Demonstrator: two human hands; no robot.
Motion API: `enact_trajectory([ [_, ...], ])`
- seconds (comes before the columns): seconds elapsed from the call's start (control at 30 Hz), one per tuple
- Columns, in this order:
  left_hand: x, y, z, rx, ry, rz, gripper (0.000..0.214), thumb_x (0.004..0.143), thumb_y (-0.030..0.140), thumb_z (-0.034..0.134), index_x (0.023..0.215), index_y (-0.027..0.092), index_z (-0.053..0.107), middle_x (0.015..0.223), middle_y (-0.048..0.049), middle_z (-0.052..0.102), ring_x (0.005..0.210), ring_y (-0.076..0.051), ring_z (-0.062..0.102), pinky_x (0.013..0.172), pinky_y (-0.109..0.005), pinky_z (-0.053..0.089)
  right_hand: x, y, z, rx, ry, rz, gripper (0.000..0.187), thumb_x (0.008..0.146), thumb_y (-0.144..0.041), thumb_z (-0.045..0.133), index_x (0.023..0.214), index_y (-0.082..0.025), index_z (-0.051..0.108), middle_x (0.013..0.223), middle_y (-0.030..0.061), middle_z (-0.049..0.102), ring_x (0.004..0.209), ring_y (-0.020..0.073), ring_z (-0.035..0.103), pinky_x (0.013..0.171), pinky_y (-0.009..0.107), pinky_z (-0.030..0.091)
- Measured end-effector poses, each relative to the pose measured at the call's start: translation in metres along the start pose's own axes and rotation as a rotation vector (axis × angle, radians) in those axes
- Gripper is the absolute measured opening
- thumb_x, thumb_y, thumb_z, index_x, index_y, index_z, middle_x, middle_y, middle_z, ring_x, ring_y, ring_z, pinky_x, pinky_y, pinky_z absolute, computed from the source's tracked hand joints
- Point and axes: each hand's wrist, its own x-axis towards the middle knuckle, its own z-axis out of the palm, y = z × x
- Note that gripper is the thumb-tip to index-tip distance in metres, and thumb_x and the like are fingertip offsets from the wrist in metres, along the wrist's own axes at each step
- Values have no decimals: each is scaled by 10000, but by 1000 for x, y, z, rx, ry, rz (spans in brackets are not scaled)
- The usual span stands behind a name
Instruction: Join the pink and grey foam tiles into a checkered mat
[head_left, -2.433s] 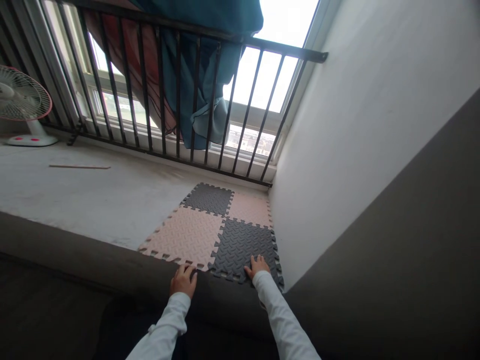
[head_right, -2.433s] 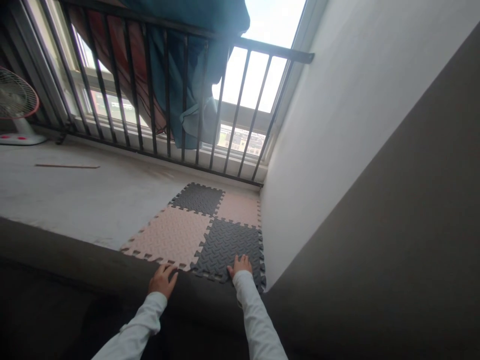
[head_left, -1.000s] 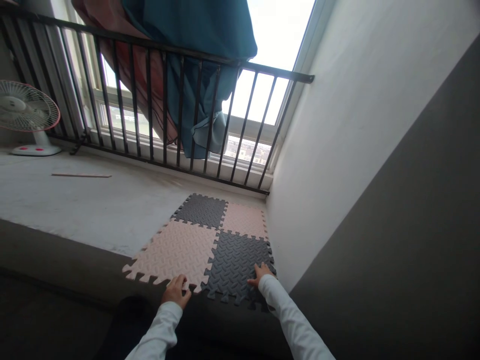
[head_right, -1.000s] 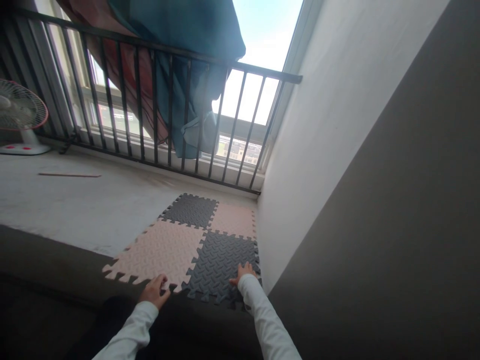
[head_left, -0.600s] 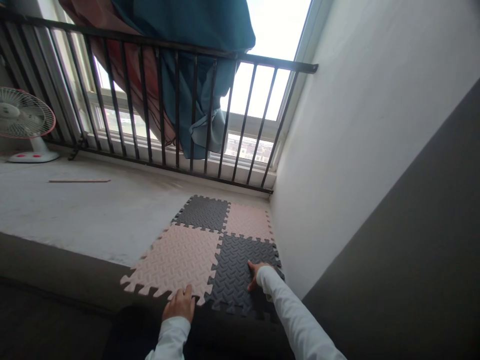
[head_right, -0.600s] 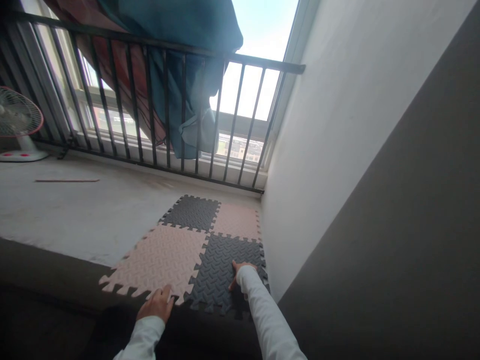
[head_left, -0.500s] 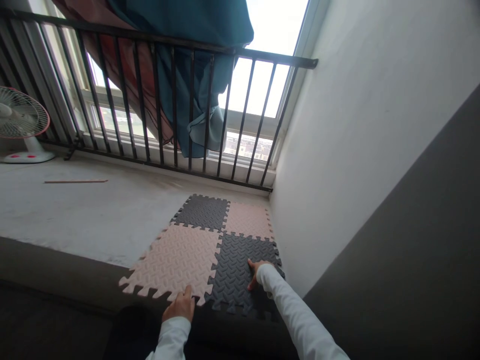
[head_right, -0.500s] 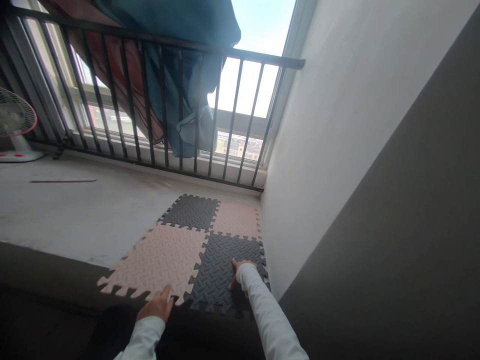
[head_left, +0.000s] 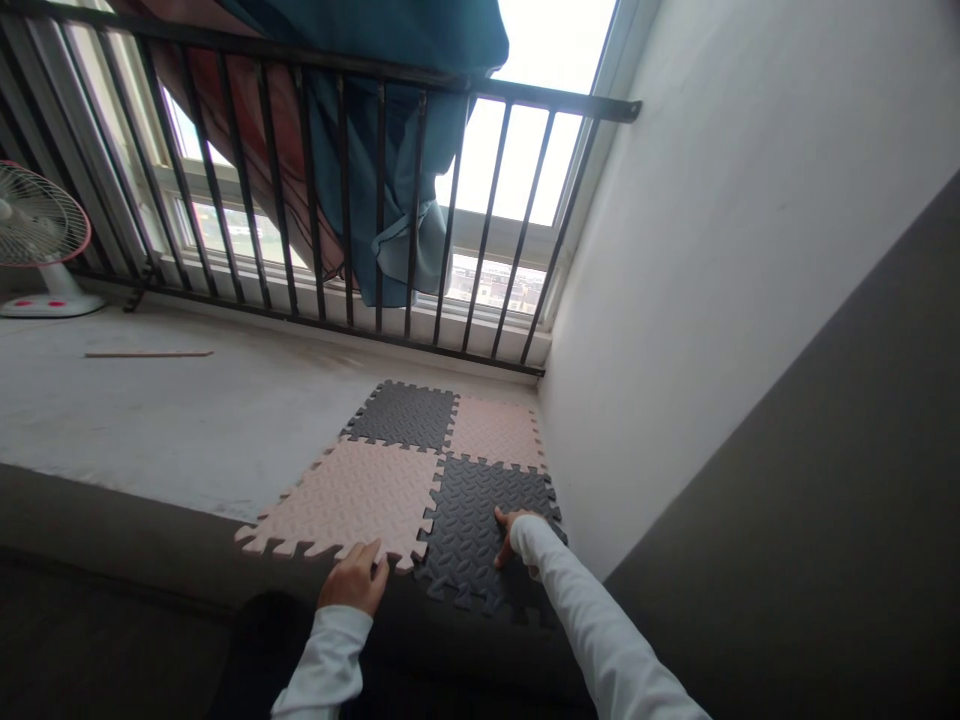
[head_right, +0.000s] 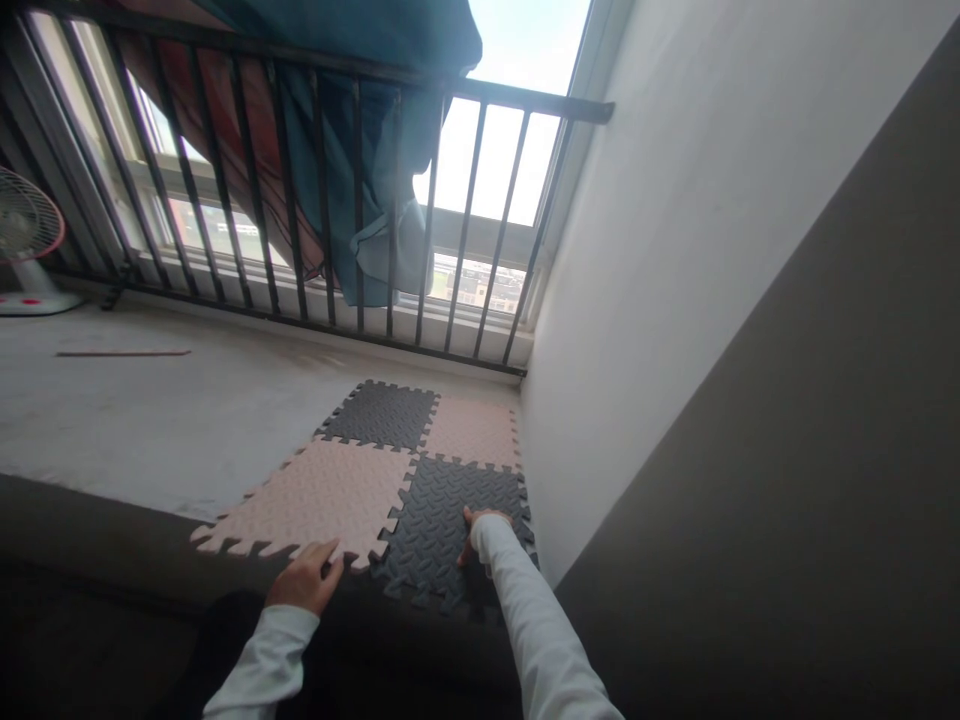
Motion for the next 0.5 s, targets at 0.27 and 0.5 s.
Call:
enact_trajectory([
  [0.27, 33, -5, -42, -72, 220, 60, 310, 758, 292, 380, 846, 172, 652, 778, -49, 667, 695, -168, 604, 632, -260, 449, -11, -3, -3, -27, -5, -8, 1159, 362, -477, 755, 1335, -332, 142, 1354, 90, 339, 1197, 293, 357, 941, 465, 342],
  [0.5, 98, -28, -137, -214, 313, -115, 319, 716, 362, 435, 808, 163, 667, 818, -43, 690, 804, -171, 602, 725, -248, 452, -9, -3, -3, 6, -12, 10, 1144, 372, -470, 757, 1330, -343, 144, 1367, 79, 318, 1203, 300, 343, 925, 478, 349],
])
